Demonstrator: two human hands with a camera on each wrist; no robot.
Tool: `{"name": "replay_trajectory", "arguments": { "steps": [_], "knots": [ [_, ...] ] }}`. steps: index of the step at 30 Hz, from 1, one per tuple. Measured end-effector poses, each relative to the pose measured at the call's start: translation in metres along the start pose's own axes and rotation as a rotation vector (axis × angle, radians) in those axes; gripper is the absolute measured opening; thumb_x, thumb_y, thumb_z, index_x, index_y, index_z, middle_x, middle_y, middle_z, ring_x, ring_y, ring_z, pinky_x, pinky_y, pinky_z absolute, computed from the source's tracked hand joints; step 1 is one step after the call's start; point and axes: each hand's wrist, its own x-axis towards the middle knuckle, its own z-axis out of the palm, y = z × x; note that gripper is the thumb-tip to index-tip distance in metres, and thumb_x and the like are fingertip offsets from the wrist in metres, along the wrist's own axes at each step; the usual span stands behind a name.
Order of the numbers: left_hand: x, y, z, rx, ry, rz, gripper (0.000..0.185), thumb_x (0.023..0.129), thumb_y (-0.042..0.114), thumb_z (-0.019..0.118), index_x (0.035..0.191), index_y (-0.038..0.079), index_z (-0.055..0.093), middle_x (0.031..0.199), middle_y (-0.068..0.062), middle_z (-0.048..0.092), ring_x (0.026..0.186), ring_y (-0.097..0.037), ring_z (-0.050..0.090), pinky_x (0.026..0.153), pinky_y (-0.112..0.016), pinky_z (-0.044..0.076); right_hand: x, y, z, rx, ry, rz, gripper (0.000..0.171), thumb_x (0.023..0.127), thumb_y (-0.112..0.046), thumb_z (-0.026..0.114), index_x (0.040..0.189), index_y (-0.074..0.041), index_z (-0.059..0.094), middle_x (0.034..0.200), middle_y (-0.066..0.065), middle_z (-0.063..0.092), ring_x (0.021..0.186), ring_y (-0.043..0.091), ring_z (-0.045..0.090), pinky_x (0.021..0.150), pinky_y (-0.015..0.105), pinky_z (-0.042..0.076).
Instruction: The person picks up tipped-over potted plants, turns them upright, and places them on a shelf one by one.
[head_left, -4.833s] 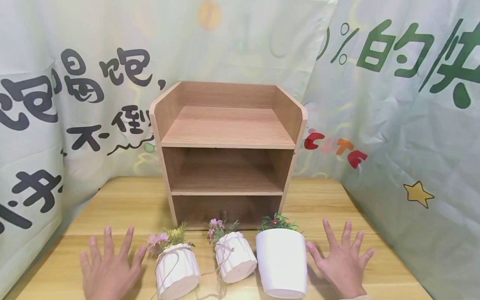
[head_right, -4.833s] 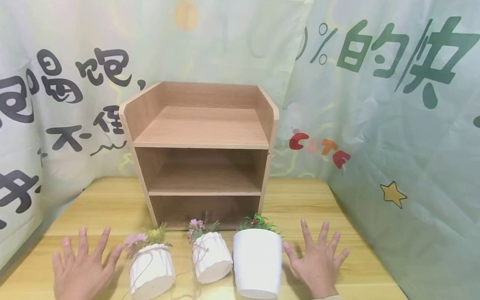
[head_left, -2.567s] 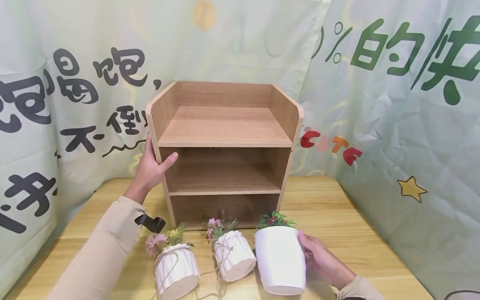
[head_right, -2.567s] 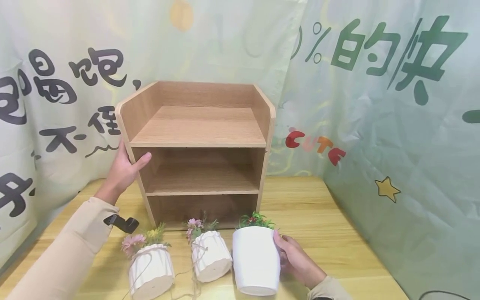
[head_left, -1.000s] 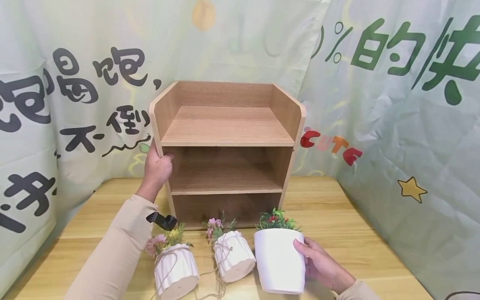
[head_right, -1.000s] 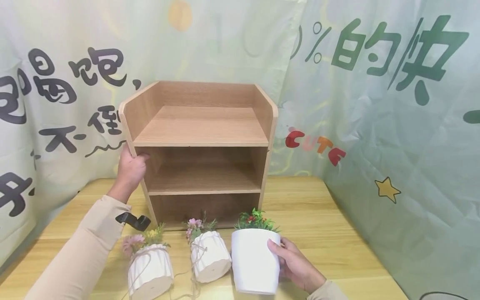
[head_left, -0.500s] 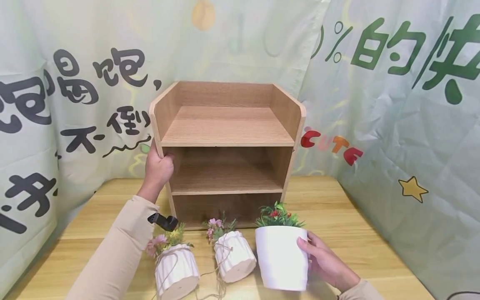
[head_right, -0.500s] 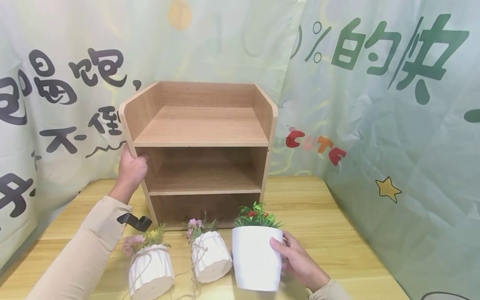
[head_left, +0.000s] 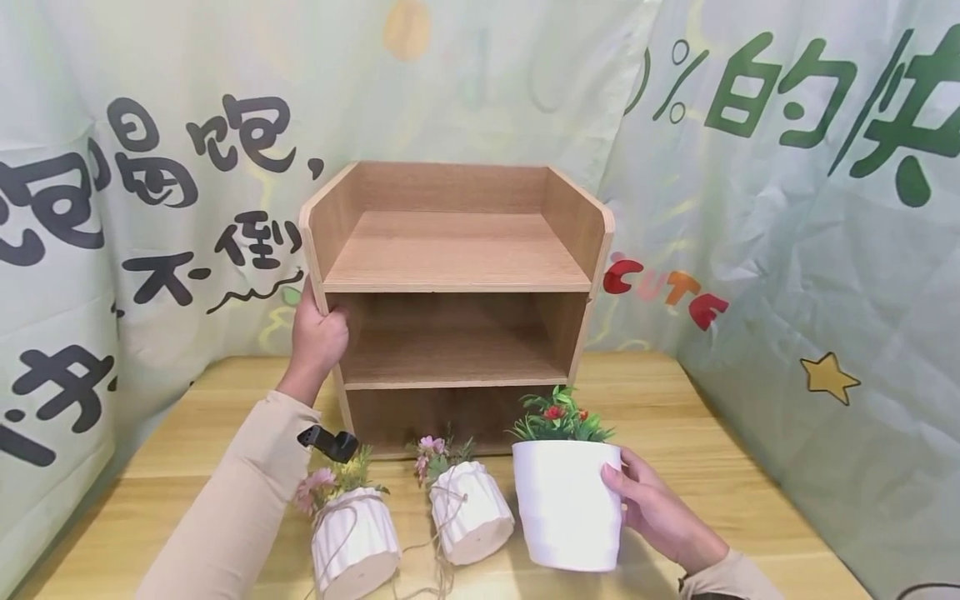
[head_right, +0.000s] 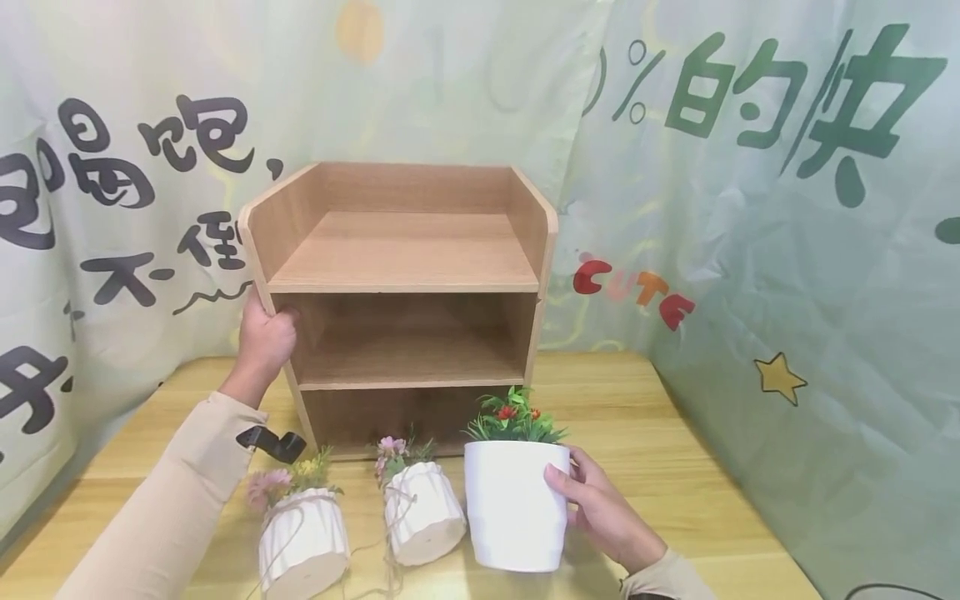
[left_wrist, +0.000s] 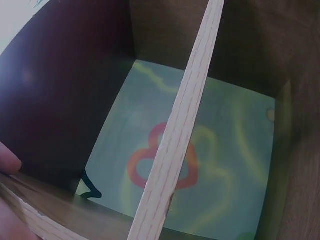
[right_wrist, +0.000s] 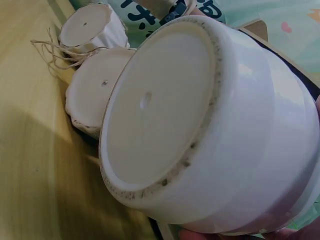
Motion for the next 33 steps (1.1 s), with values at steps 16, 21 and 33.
{"name": "replay_trajectory", "arguments": {
  "steps": [16,21,33],
  "knots": [
    [0.000,0.001,0.000,0.004,0.002,-0.011,0.066,0.078,-0.006,0.044,0.143,0.004,0.039,0.139,-0.020,0.047,0.127,-0.030,0.039,0.109,-0.047,0.025,0.004,-0.015,-0.001,-0.004,-0.062,-0.135,0.025,0.104,-0.017,0.037,0.129,-0.017,0.039,0.115,0.004,0.057,0.097,0.016,0.061,0.079,0.036,0.052],
    [0.000,-0.001,0.000,0.020,0.002,-0.028,0.067,0.077,-0.005,0.045,0.143,0.003,0.039,0.138,-0.021,0.047,0.125,-0.031,0.039,0.108,-0.048,0.026,0.004,-0.021,0.000,-0.010,-0.066,-0.168,0.025,0.104,-0.015,0.037,0.128,-0.019,0.041,0.115,0.002,0.057,0.097,0.015,0.061,0.079,0.035,0.053],
    [-0.003,0.000,0.000,0.034,0.005,-0.040,0.067,0.078,-0.003,0.045,0.144,0.003,0.038,0.140,-0.022,0.046,0.127,-0.034,0.039,0.108,-0.050,0.025,0.006,-0.029,0.001,-0.033,-0.026,-0.202,0.036,0.102,-0.019,0.043,0.133,-0.008,0.029,0.117,0.006,0.053,0.100,0.018,0.060,0.079,0.036,0.053]
  ]
}}
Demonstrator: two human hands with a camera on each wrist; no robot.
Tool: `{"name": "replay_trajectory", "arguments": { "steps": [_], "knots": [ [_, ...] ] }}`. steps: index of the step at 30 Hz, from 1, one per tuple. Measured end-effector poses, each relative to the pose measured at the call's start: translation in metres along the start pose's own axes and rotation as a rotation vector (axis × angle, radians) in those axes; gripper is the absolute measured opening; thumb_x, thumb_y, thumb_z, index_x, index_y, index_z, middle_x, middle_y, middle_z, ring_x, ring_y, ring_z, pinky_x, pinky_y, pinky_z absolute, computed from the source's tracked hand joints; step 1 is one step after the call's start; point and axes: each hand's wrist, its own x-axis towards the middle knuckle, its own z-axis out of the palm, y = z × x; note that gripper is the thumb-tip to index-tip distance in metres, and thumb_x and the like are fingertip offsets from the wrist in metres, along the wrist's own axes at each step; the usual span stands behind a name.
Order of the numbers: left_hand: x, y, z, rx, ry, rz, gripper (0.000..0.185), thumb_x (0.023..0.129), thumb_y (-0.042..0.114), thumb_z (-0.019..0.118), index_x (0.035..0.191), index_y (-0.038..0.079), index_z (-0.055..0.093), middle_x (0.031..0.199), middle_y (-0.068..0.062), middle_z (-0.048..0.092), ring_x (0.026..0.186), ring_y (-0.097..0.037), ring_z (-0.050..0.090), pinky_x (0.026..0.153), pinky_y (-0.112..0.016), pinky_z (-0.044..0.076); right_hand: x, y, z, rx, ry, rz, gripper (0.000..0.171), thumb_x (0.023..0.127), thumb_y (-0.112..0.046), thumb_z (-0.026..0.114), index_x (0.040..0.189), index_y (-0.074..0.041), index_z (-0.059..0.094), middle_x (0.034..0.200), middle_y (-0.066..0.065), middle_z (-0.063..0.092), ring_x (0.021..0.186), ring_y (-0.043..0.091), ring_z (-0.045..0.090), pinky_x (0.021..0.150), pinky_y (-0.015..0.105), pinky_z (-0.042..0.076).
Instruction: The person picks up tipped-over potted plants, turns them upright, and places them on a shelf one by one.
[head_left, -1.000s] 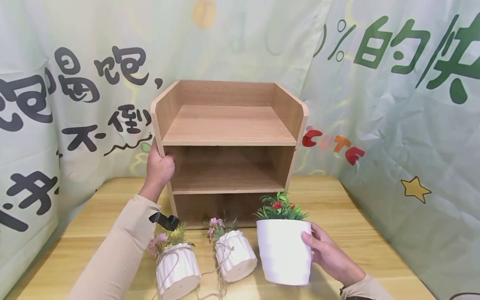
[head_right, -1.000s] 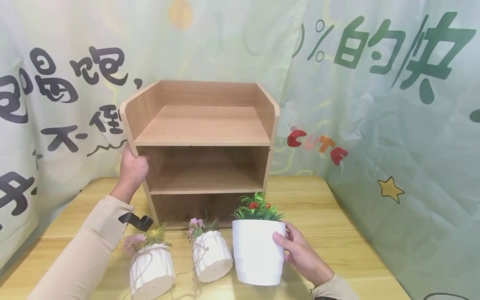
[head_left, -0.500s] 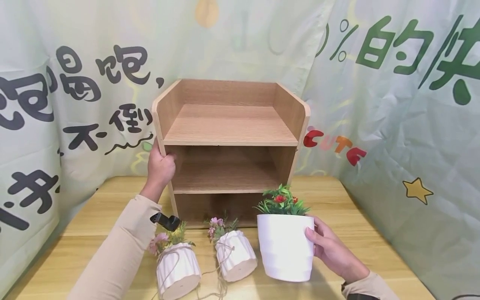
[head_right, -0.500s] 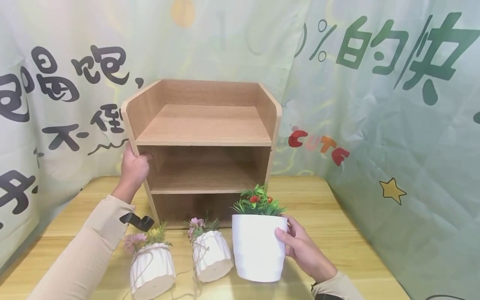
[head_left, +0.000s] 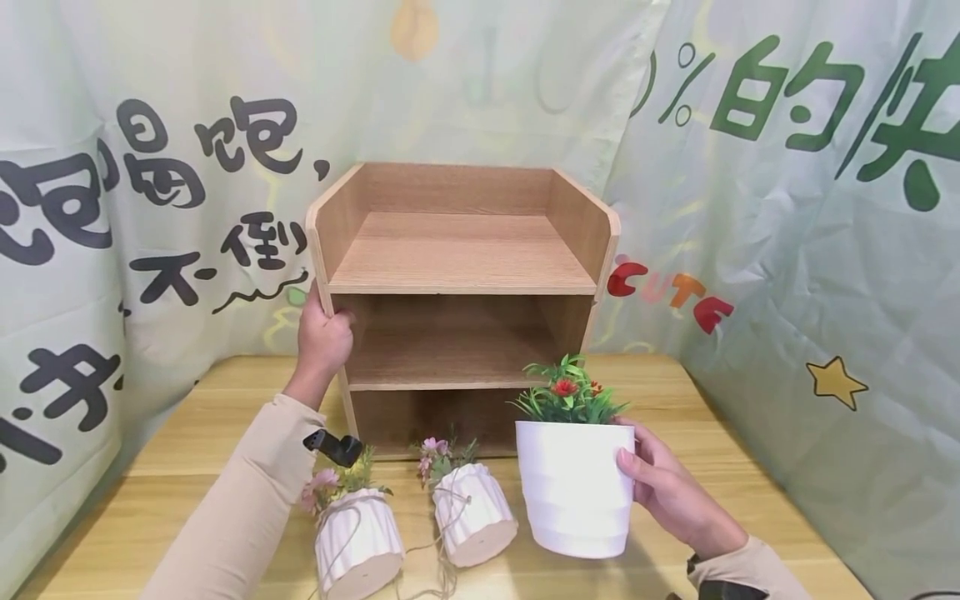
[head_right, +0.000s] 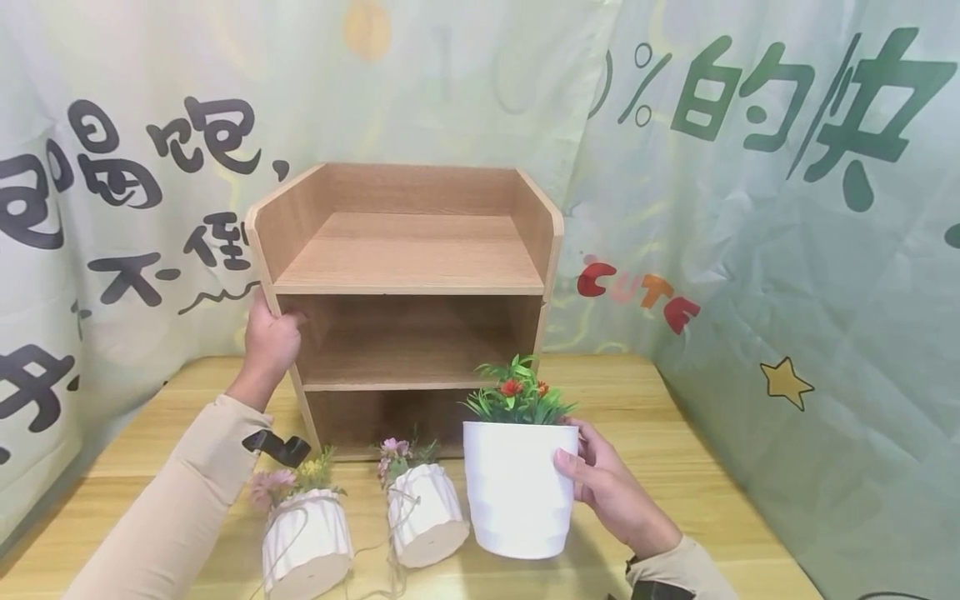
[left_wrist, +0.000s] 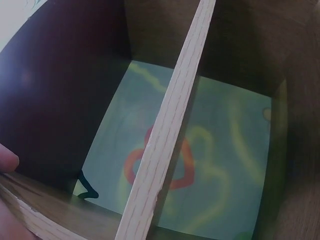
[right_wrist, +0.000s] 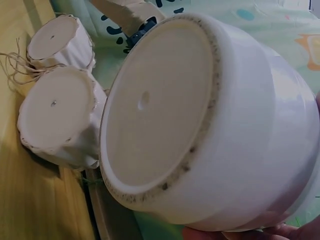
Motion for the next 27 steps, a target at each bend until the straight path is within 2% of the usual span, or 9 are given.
{"name": "replay_trajectory", "arguments": {
  "steps": [7,11,21,27],
  "knots": [
    [-0.001,-0.001,0.001,-0.010,0.011,0.007,0.065,0.076,-0.002,0.045,0.141,0.001,0.039,0.138,-0.022,0.047,0.123,-0.032,0.040,0.107,-0.049,0.027,0.003,-0.005,0.001,-0.027,0.019,-0.004,0.062,0.100,-0.025,0.047,0.138,0.009,0.011,0.116,0.007,0.052,0.099,0.018,0.060,0.078,0.036,0.053],
    [-0.001,-0.001,0.001,0.000,0.014,0.015,0.065,0.075,-0.003,0.044,0.140,0.000,0.040,0.136,-0.023,0.049,0.123,-0.033,0.041,0.106,-0.050,0.028,0.006,-0.008,0.001,-0.039,0.025,-0.002,0.074,0.100,-0.028,0.048,0.140,0.013,0.001,0.116,0.006,0.052,0.099,0.017,0.060,0.078,0.035,0.053],
    [-0.002,-0.001,0.002,0.014,0.032,0.019,0.062,0.074,-0.003,0.042,0.136,-0.003,0.044,0.131,-0.024,0.052,0.113,-0.034,0.044,0.099,-0.050,0.032,0.010,-0.019,0.005,-0.060,0.046,-0.012,0.077,0.098,-0.028,0.051,0.142,0.013,0.002,0.117,0.008,0.050,0.102,0.017,0.058,0.081,0.034,0.052],
    [-0.002,-0.002,0.002,0.014,0.031,0.015,0.063,0.074,-0.003,0.043,0.137,-0.003,0.043,0.132,-0.025,0.051,0.114,-0.035,0.044,0.102,-0.051,0.031,0.013,-0.026,0.008,-0.080,0.048,-0.033,0.079,0.097,-0.030,0.053,0.142,0.013,0.003,0.118,0.008,0.049,0.104,0.017,0.057,0.082,0.034,0.052]
  ]
}}
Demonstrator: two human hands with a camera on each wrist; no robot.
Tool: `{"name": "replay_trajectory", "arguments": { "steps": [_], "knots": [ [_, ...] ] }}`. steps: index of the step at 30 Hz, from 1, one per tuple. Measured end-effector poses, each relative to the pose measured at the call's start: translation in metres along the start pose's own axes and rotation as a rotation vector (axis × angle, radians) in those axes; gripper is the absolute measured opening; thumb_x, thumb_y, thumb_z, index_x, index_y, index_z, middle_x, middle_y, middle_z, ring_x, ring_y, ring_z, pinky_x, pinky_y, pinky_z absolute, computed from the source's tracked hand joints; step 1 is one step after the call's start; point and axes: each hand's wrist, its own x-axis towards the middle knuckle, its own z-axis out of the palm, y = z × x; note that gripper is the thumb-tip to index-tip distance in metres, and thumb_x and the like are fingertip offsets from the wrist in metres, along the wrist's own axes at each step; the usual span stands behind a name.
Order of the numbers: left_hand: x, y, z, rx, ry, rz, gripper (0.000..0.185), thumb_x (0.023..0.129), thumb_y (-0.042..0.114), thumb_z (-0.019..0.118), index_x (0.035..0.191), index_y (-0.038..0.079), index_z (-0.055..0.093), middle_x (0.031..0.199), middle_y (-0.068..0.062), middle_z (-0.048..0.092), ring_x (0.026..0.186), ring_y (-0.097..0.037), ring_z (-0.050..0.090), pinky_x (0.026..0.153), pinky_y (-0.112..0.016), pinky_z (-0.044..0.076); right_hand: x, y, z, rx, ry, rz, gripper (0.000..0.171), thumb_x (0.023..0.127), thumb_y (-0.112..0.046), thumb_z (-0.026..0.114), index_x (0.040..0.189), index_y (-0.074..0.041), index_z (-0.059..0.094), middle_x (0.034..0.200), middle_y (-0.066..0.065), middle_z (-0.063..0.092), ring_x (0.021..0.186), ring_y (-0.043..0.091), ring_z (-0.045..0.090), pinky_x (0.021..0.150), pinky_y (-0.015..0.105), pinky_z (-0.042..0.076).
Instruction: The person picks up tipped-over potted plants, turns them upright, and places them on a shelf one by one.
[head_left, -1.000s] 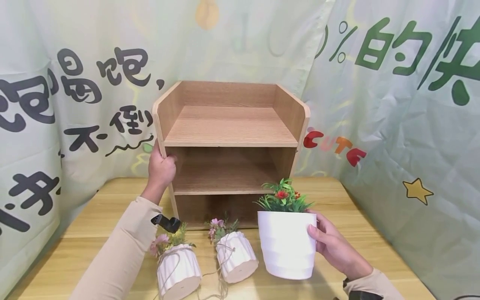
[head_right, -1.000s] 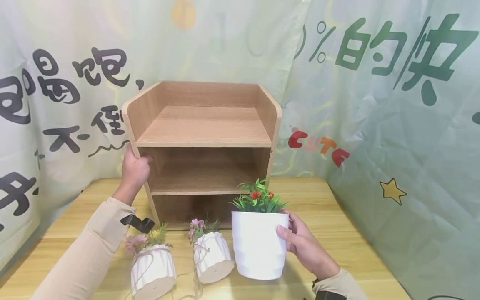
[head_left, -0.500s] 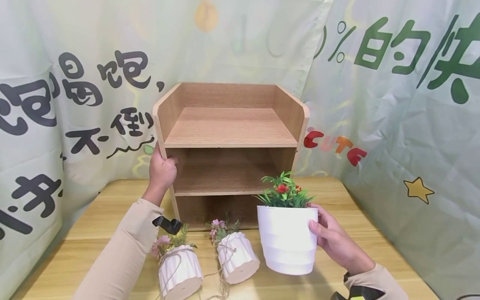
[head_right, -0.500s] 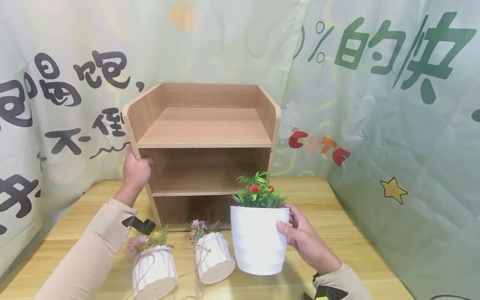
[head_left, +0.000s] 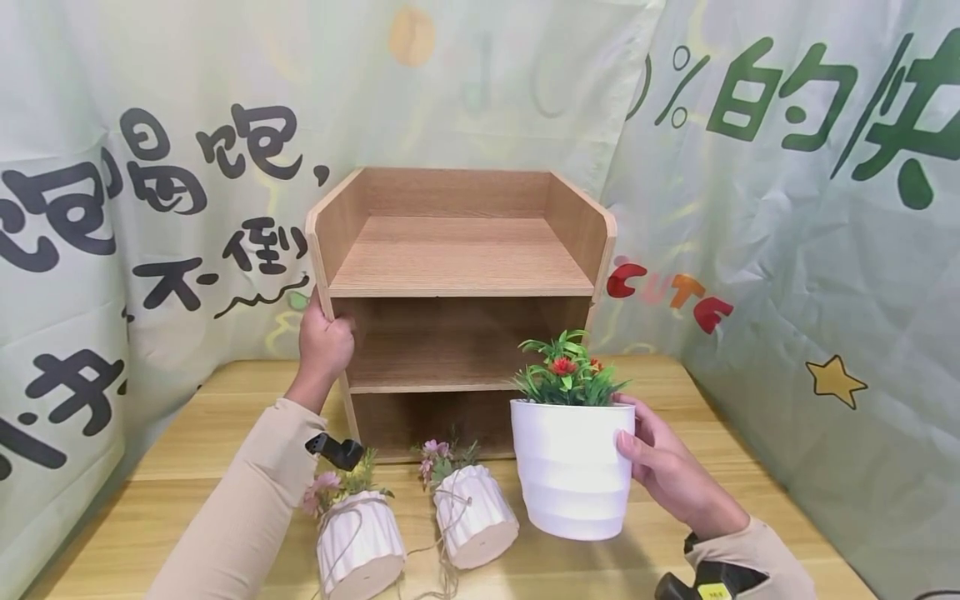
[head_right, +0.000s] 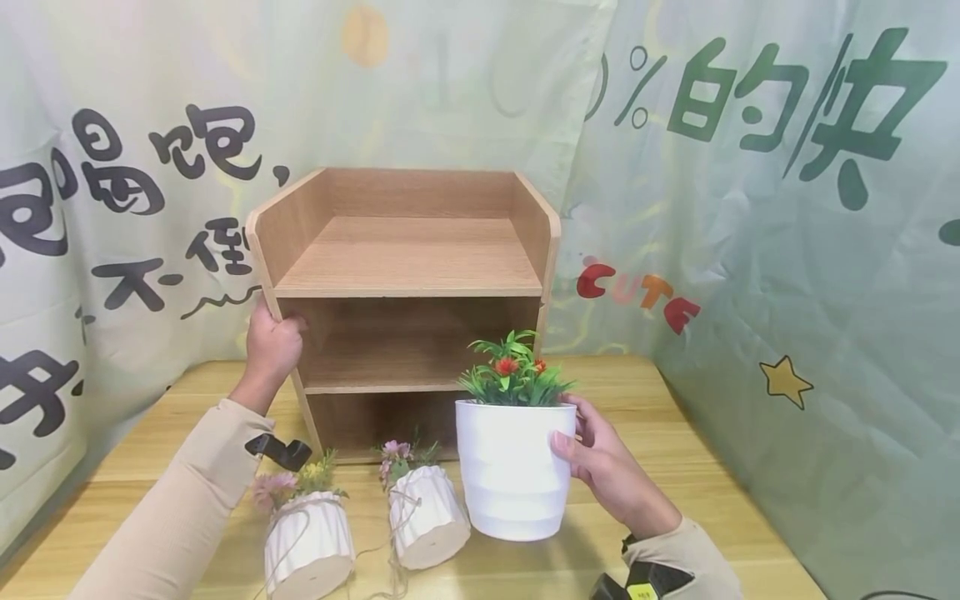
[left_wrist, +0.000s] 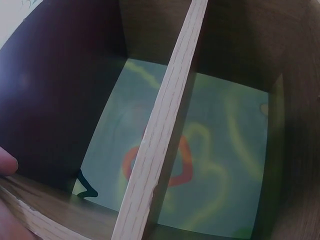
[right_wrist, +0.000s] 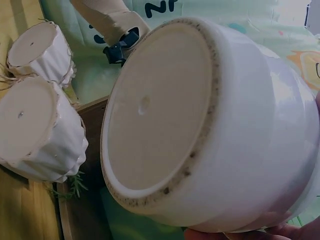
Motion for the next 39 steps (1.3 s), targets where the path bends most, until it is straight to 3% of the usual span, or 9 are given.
{"name": "replay_trajectory", "arguments": {
  "steps": [16,23,39],
  "knots": [
    [0.000,0.001,0.001,-0.005,0.000,0.014,0.065,0.074,-0.003,0.043,0.139,0.000,0.043,0.133,-0.024,0.051,0.115,-0.034,0.044,0.102,-0.051,0.031,0.006,-0.016,0.001,-0.047,0.016,-0.049,0.080,0.096,-0.034,0.054,0.143,0.010,0.007,0.119,0.009,0.049,0.106,0.018,0.055,0.084,0.032,0.051],
    [0.000,0.000,0.000,-0.002,0.006,0.013,0.064,0.074,-0.003,0.043,0.138,-0.001,0.044,0.132,-0.025,0.051,0.114,-0.035,0.044,0.102,-0.052,0.031,0.010,-0.024,0.003,-0.053,0.004,-0.094,0.069,0.096,-0.033,0.055,0.138,0.006,0.017,0.119,0.009,0.052,0.106,0.019,0.056,0.085,0.034,0.052],
    [-0.001,0.000,0.000,0.009,0.003,0.009,0.066,0.076,-0.002,0.043,0.142,-0.001,0.041,0.133,-0.026,0.051,0.120,-0.035,0.044,0.103,-0.052,0.031,0.018,-0.043,0.008,-0.087,-0.001,-0.130,0.061,0.095,-0.032,0.058,0.135,-0.002,0.023,0.117,0.009,0.054,0.102,0.021,0.057,0.083,0.036,0.052]
  ]
}}
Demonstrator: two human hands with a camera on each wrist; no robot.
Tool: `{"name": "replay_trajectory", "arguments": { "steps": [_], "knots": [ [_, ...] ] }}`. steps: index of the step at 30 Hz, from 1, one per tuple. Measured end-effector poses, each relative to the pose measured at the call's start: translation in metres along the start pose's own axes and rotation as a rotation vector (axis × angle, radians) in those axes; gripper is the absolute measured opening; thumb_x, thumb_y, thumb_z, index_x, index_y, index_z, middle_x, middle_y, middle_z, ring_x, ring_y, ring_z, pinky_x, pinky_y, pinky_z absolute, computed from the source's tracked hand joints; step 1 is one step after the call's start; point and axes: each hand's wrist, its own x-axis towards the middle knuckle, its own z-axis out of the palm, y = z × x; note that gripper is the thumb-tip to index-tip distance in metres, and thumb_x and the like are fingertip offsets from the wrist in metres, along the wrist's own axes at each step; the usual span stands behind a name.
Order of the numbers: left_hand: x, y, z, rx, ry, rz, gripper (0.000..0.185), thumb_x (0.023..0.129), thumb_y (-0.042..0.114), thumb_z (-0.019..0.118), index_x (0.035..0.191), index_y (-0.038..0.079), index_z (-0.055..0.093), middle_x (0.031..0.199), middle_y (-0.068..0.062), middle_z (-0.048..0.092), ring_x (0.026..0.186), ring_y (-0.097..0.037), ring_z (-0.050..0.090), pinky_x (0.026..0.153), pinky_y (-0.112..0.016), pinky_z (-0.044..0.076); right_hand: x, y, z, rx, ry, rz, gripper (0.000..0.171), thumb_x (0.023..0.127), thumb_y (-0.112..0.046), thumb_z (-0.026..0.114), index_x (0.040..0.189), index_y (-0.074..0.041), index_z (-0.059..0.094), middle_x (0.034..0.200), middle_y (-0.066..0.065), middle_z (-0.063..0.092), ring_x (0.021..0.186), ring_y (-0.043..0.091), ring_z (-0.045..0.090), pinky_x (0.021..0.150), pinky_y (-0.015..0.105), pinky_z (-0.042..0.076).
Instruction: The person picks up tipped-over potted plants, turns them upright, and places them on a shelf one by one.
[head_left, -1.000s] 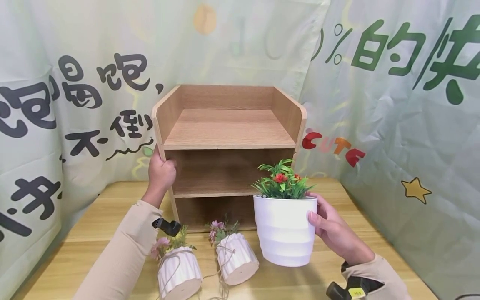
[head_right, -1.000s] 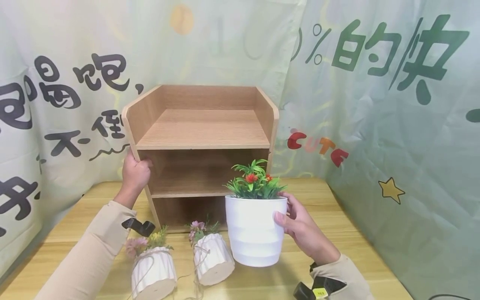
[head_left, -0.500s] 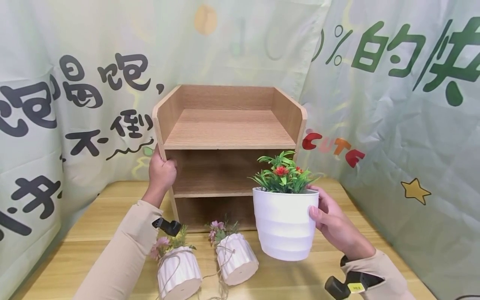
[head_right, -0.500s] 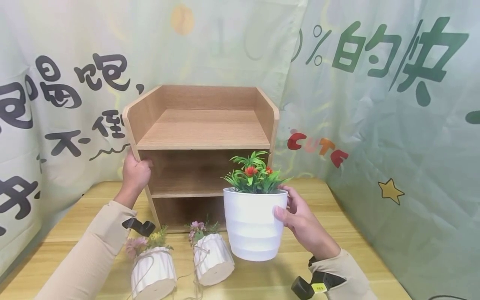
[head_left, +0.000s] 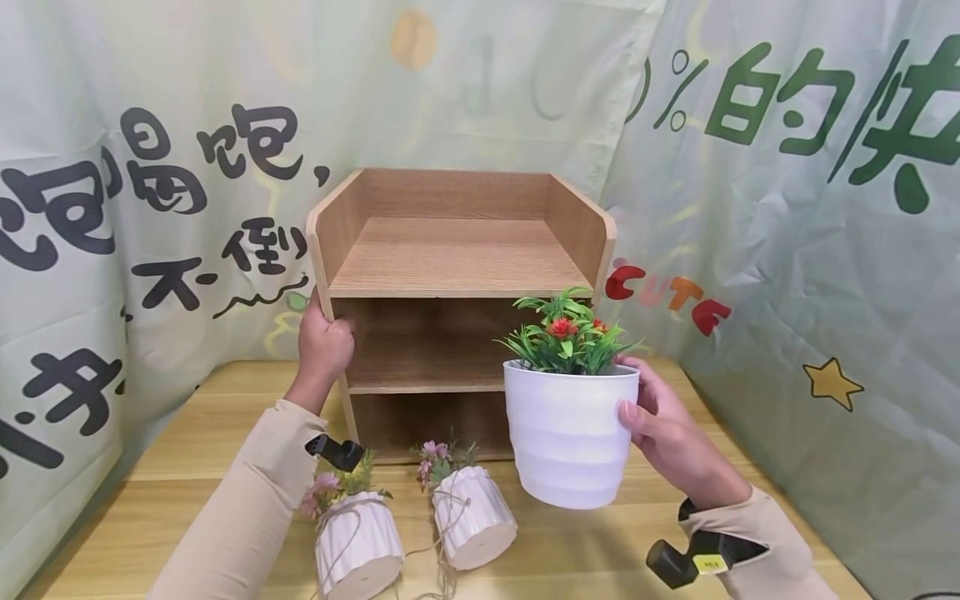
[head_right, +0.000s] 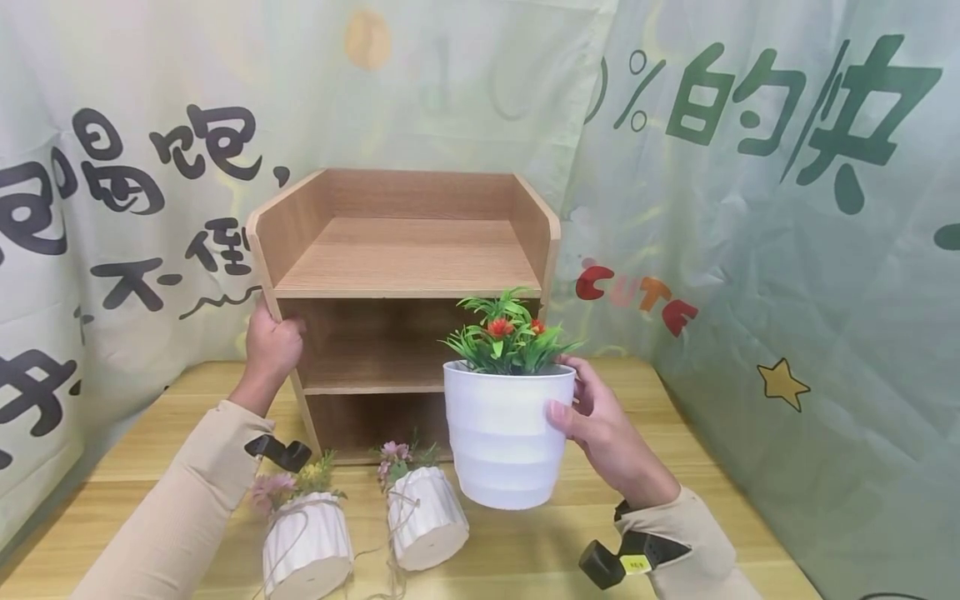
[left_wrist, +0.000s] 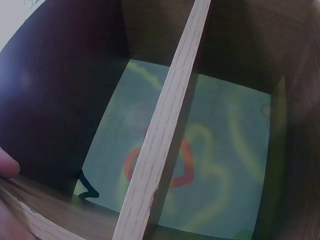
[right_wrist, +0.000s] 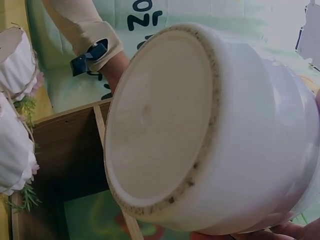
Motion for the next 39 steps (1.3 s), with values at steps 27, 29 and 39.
{"name": "replay_trajectory", "arguments": {
  "steps": [27,29,39],
  "knots": [
    [-0.002,-0.002,0.000,0.018,0.019,0.002,0.063,0.074,-0.001,0.045,0.136,-0.001,0.045,0.125,-0.029,0.053,0.109,-0.043,0.046,0.095,-0.054,0.034,0.014,-0.029,0.003,-0.055,0.055,-0.090,0.060,0.094,-0.032,0.060,0.136,-0.005,0.026,0.115,0.008,0.057,0.100,0.021,0.059,0.081,0.035,0.054],
    [-0.002,-0.002,0.000,0.019,0.021,0.005,0.063,0.074,-0.001,0.045,0.136,-0.001,0.045,0.125,-0.030,0.053,0.109,-0.044,0.046,0.095,-0.055,0.034,0.015,-0.032,0.004,-0.056,0.061,-0.095,0.061,0.093,-0.032,0.060,0.136,-0.005,0.026,0.115,0.009,0.058,0.100,0.022,0.060,0.081,0.035,0.054],
    [-0.001,-0.004,0.001,0.019,0.025,0.003,0.062,0.074,0.000,0.046,0.136,-0.001,0.045,0.126,-0.029,0.053,0.109,-0.043,0.046,0.095,-0.054,0.034,0.022,-0.044,0.008,-0.070,0.089,-0.131,0.061,0.092,-0.028,0.062,0.137,-0.005,0.028,0.115,0.011,0.057,0.099,0.022,0.059,0.079,0.033,0.054]
  ]
}}
